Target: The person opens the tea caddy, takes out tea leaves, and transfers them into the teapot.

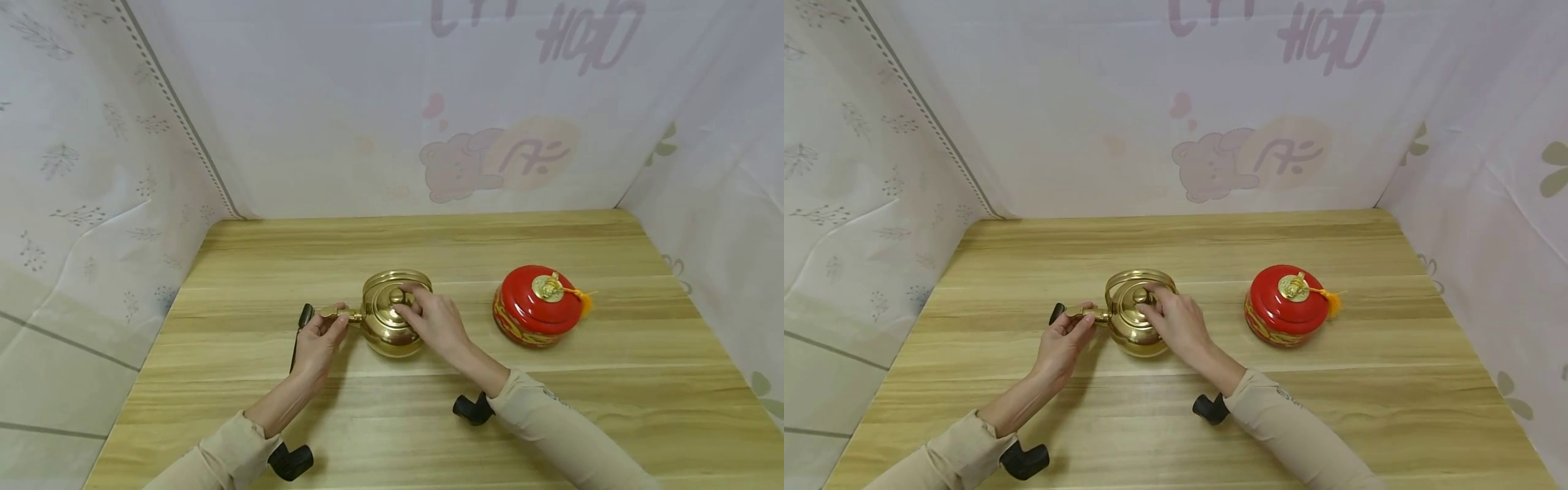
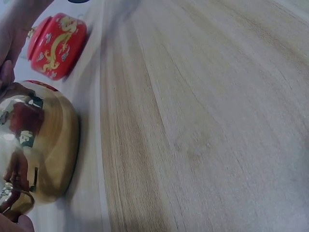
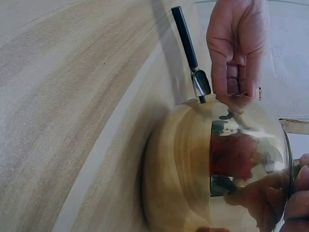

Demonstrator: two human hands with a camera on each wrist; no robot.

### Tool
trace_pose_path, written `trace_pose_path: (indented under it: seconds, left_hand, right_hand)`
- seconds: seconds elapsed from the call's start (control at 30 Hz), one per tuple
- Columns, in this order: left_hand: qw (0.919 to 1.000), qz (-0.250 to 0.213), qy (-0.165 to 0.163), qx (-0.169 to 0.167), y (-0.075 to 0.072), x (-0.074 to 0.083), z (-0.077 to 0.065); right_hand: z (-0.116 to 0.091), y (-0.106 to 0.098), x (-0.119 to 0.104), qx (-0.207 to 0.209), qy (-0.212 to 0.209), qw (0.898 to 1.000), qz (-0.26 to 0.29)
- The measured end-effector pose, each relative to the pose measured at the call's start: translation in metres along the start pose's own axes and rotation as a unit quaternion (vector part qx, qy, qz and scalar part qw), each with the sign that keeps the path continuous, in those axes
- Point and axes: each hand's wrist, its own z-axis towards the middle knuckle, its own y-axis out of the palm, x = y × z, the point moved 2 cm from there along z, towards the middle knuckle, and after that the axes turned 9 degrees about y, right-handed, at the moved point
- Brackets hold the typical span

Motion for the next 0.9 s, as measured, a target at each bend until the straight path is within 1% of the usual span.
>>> trace_pose_path:
  seconds: [0.23, 0.53, 0.6, 0.9]
  left_hand:
    - [1.0, 0.002, 0.004, 0.0, -0.0008, -0.0012, 0.0008]
    - [0.9998, 0.017, 0.013, 0.004, -0.0011, -0.0023, 0.0002]
    - [0.9996, 0.022, 0.016, 0.006, -0.0008, -0.0021, 0.0]
    - [0.9996, 0.011, 0.026, 0.007, -0.0004, -0.0028, 0.0003]
  right_hand:
    - [0.0, 0.0009, -0.0005, -0.001, 0.007, 1.0, -0.006]
    - [-0.0002, 0.0014, -0.0007, -0.006, 0.001, 1.0, -0.021]
    - [0.0, 0.0014, -0.0006, -0.008, 0.001, 1.0, -0.02]
    - [0.0008, 0.0015, 0.0003, -0.012, 0.005, 1.0, -0.005]
